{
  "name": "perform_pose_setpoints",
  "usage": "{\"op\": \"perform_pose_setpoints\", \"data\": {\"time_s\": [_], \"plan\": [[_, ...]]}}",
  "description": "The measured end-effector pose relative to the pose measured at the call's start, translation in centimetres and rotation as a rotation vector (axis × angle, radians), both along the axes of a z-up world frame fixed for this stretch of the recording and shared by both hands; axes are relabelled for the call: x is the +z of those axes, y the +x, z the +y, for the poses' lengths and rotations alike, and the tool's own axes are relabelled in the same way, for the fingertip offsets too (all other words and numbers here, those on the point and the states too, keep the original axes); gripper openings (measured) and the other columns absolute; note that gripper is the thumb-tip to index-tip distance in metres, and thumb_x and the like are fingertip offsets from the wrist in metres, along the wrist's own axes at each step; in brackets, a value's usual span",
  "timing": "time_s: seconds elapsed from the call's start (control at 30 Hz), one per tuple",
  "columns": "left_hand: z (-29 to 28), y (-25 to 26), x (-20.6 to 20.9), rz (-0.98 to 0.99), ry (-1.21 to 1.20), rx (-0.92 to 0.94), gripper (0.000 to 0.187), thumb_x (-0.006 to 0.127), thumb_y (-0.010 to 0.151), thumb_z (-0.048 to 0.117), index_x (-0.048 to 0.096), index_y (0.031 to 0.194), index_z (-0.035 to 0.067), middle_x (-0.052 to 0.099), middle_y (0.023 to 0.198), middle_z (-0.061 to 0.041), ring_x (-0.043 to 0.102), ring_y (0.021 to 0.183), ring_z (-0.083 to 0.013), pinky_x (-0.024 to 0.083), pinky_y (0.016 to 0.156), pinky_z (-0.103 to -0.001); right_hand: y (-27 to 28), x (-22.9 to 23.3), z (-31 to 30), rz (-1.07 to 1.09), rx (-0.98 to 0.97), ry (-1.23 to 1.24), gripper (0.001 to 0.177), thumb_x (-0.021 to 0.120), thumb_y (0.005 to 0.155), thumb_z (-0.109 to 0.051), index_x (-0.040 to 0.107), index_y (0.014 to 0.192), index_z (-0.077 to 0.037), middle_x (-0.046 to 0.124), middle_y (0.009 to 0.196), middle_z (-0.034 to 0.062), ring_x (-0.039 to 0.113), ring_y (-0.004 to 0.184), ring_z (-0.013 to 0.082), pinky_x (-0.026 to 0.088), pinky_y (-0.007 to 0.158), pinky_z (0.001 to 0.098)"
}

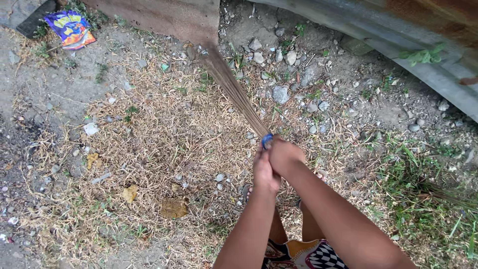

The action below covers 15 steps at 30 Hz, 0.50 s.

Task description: The person sweeps dry grass and debris from a concrete surface and the adjacent dirt ground using a handheld stick broom.

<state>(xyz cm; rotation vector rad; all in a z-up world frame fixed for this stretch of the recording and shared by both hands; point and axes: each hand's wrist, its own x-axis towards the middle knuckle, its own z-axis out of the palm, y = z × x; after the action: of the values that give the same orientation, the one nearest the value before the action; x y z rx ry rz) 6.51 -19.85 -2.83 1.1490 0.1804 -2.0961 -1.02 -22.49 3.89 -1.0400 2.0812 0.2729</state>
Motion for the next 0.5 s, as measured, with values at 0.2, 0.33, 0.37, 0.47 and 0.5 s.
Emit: {"op": "perform_pose_setpoints", "data": {"time_s": [0.2, 0.33, 0.37, 0.47, 0.5], "plan": [[0.6, 2.1, 2.1, 0.361, -0.237, 0.202, 0.035, 0.054, 0.098, 0.026, 0.057, 0.13, 0.014, 0.065, 0.117, -0.008, 0.065, 0.111, -0.0256, 0.054, 0.1, -0.045, 1.7, 1.5, -2.1, 0.016, 0.409, -0.07, 0.028, 0.053, 0.097, -0.025, 0.055, 0.117, -0.005, 0.075, 0.094, 0.0155, 0.075, 0.084, 0.0327, 0.06, 0.074, 0.0452], [4.9, 2.4, 2.9, 0.14, 0.314, 0.208, 0.04, 0.061, 0.096, 0.044, 0.062, 0.127, 0.019, 0.068, 0.117, -0.001, 0.064, 0.113, -0.0193, 0.05, 0.099, -0.043, 1.4, 3.7, 2.9, -0.023, 0.576, -0.039, 0.045, 0.058, 0.094, -0.031, 0.046, 0.132, -0.009, 0.071, 0.085, 0.012, 0.074, 0.072, 0.031, 0.059, 0.062, 0.0446], [5.9, 2.2, 2.8, 0.166, 0.336, 0.216, 0.039, 0.065, 0.095, 0.046, 0.062, 0.124, 0.021, 0.066, 0.115, 0.0, 0.062, 0.112, -0.0201, 0.049, 0.099, -0.044, 1.1, 3.7, 4.3, -0.015, 0.628, -0.097, 0.039, 0.058, 0.094, -0.031, 0.049, 0.125, -0.009, 0.071, 0.086, 0.0116, 0.074, 0.071, 0.0302, 0.06, 0.062, 0.0436], [7.6, 1.7, 2.2, 0.076, 0.392, 0.14, 0.039, 0.068, 0.093, 0.043, 0.064, 0.123, 0.019, 0.071, 0.118, 0.0, 0.063, 0.117, -0.0196, 0.049, 0.102, -0.042, 0.3, 2.3, 7.3, -0.005, 0.588, -0.144, 0.036, 0.06, 0.091, -0.031, 0.051, 0.117, -0.007, 0.072, 0.086, 0.0121, 0.074, 0.072, 0.0303, 0.061, 0.063, 0.0429], [7.4, 1.8, 1.9, 0.076, 0.361, 0.108, 0.036, 0.068, 0.093, 0.04, 0.064, 0.123, 0.02, 0.071, 0.118, 0.001, 0.064, 0.116, -0.0196, 0.05, 0.102, -0.042, 0.2, 1.6, 7.8, -0.003, 0.543, -0.138, 0.037, 0.06, 0.09, -0.031, 0.051, 0.116, -0.007, 0.072, 0.085, 0.0126, 0.074, 0.073, 0.0308, 0.061, 0.063, 0.0431]]}}
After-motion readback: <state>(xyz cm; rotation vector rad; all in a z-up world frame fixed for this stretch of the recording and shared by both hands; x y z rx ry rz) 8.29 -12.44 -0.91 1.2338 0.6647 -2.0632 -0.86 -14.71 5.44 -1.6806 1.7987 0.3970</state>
